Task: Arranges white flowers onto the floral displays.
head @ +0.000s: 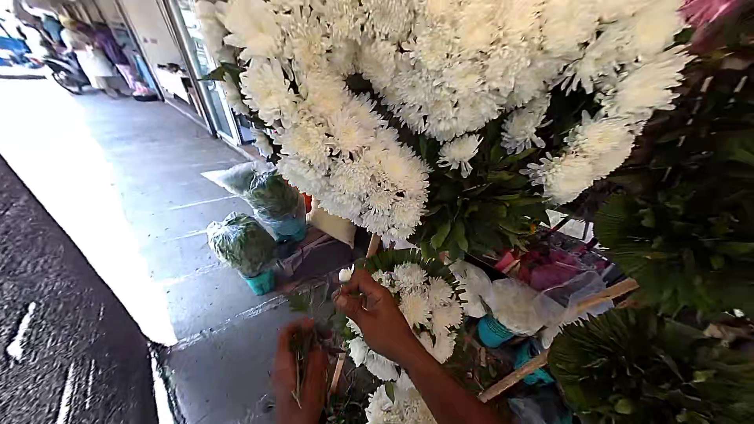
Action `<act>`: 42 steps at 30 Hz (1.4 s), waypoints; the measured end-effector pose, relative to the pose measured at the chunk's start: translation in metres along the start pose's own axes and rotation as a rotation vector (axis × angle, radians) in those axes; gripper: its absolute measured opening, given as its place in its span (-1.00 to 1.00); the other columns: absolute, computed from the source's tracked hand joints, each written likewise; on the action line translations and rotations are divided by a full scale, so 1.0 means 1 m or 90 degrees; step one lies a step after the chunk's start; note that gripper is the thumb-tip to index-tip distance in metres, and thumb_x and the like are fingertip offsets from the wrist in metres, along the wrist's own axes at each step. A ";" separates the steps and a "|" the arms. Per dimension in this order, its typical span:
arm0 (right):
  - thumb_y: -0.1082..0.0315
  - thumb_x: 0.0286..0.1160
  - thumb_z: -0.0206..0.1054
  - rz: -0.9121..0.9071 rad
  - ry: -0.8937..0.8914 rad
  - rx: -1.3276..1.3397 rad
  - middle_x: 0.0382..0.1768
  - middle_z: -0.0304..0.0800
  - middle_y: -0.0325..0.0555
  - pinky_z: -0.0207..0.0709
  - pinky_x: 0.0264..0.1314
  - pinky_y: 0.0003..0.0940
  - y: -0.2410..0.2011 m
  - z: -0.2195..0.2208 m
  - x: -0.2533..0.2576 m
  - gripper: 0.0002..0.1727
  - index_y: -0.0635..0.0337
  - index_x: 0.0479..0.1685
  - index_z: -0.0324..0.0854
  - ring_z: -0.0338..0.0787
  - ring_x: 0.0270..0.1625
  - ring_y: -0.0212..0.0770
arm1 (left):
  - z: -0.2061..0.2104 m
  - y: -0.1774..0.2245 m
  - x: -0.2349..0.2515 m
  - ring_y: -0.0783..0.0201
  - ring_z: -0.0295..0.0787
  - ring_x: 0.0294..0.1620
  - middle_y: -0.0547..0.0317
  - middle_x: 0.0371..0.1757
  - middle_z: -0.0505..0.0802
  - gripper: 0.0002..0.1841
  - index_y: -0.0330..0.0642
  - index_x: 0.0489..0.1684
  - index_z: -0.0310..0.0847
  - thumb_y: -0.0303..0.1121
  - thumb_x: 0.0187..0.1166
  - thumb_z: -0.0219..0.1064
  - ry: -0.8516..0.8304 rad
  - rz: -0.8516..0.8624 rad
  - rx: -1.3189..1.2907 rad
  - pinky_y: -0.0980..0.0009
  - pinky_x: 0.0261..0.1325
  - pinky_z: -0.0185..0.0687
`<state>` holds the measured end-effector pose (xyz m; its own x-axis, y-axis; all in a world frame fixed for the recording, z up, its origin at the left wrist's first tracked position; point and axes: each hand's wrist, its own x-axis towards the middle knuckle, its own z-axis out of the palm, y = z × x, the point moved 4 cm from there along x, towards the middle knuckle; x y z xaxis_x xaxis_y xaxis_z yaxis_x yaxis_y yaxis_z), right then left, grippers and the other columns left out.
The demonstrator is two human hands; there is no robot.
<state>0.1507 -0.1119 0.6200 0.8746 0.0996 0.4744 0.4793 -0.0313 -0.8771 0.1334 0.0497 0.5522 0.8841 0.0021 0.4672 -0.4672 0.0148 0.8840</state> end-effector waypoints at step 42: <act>0.31 0.55 0.39 -0.596 0.504 -0.719 0.26 0.80 0.03 0.54 0.47 -0.04 -0.205 -0.113 0.197 -0.83 0.17 -0.05 0.81 0.71 0.41 -0.04 | -0.061 -0.022 0.022 0.58 0.59 -0.36 0.41 -0.21 0.67 -0.89 -0.05 -0.28 0.62 -0.30 0.66 0.25 0.018 0.084 -0.049 0.64 -0.35 0.60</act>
<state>0.2325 -0.1987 0.9017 -0.0766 0.0133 0.9970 0.3227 -0.9458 0.0374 0.1631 0.1099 0.5424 0.8157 0.0378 0.5773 -0.5782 0.0883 0.8111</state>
